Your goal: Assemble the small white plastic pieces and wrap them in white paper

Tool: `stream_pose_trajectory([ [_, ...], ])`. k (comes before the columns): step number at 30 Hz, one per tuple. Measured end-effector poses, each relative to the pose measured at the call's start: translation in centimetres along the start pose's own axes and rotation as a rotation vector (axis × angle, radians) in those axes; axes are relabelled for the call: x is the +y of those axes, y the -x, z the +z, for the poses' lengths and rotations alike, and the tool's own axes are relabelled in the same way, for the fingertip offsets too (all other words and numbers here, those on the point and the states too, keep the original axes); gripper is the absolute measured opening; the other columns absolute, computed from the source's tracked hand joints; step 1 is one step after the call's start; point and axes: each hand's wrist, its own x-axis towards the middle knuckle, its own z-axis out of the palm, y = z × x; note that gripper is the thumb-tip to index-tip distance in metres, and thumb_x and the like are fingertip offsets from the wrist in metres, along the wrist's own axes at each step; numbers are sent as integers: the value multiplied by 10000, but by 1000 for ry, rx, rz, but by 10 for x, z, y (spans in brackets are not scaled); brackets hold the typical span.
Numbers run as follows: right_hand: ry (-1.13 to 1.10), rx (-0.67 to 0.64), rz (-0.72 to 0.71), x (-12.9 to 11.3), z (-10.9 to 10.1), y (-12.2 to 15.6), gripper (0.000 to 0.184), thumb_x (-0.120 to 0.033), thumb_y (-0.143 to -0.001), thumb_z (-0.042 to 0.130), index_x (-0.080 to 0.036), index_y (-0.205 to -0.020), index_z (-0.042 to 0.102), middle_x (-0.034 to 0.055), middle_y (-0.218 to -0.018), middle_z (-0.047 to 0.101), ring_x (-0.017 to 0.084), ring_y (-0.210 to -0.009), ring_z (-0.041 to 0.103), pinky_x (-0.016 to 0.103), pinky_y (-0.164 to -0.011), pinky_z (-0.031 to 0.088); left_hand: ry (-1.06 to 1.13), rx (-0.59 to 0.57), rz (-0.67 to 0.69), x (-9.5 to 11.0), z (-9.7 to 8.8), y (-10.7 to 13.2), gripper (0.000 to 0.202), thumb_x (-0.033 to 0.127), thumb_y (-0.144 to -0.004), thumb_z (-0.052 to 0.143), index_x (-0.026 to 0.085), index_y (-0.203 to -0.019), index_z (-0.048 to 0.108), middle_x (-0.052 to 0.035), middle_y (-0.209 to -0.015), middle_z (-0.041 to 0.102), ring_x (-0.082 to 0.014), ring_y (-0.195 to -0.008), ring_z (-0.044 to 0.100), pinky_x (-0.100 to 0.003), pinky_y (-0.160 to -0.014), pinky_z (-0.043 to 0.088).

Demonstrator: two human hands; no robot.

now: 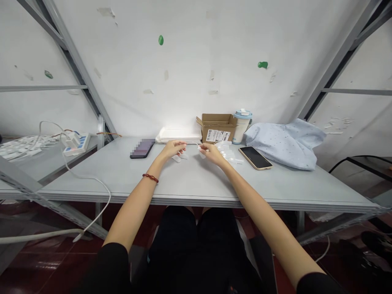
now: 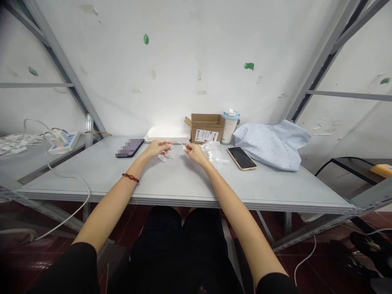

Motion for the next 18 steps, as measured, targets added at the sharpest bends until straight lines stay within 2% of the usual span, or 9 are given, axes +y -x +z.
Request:
stream_pose_trajectory([
  [3,-94,-71,-5,-6,3,3,215,-303,-803,504,-143,-835,643,26,-801,649,163,-771,545,276,-751,404,-11,-57,10,-1,3,1,386,417,-643,755,143,-913,719,-51,-764,666,-124,-625,556,-250,-558,432],
  [8,-144,-144,29,-13,4,8,250,-366,-780,511,-147,-787,632,-1,-722,598,151,-709,503,262,-686,372,-12,-75,18,0,5,3,401,451,-618,766,143,-873,731,-75,-843,691,-156,-736,590,-257,-596,443],
  [14,-124,-179,41,-14,5,8,251,-358,-791,489,-144,-789,621,0,-702,575,139,-678,479,257,-658,361,19,-62,16,-2,5,1,313,394,-602,780,142,-780,728,-72,-799,694,-147,-701,580,-263,-602,450],
  [18,-112,-175,30,-13,8,9,241,-360,-799,480,-150,-782,598,3,-719,572,134,-675,475,252,-646,362,23,-81,-3,-3,5,0,324,401,-588,801,134,-753,722,-87,-799,700,-147,-690,583,-281,-630,466],
])
